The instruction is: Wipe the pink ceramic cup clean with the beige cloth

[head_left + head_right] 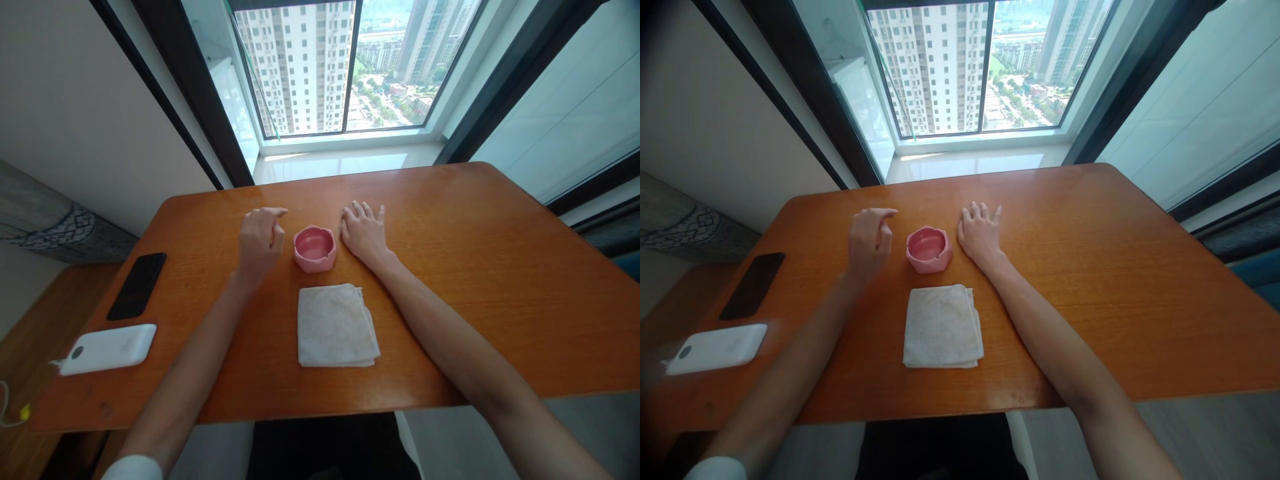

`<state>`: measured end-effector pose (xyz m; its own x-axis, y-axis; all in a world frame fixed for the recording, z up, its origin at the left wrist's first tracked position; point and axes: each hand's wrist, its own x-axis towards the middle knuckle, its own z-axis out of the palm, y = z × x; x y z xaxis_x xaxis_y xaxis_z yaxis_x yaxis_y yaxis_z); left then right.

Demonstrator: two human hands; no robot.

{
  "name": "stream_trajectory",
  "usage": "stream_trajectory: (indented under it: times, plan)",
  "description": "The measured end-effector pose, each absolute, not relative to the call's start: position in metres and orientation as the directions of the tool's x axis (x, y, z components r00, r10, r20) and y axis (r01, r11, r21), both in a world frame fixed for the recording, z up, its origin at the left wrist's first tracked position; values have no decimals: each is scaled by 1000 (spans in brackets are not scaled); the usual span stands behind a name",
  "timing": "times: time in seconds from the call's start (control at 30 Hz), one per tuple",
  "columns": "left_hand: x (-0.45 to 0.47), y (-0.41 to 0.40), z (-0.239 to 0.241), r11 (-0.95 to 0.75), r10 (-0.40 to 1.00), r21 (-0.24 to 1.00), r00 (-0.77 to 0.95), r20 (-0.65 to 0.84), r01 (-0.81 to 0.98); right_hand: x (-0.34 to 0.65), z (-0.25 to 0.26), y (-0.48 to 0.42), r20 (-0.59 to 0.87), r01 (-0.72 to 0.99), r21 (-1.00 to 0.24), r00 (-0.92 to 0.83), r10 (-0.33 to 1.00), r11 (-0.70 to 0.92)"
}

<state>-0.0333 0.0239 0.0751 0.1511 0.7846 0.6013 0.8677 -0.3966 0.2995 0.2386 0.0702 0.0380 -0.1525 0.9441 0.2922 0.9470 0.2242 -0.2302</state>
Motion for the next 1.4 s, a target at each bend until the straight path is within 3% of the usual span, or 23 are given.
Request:
stream_trajectory:
  times: [0.13,0.27,0.37,1.4]
  plan:
    - [-59,77,39,-130,969,368,40,242,921,244,30,76,153,973,-212,-63,986,95]
    - [-63,87,22,-110,994,322,96,57,940,243,24,80,98,976,-210,-36,994,57]
    - [-63,84,22,-116,993,267,109,40,957,243,24,80,114,977,-206,-36,993,60]
    - [-62,84,23,-119,992,303,99,80,945,242,30,76,116,973,-220,-39,993,64]
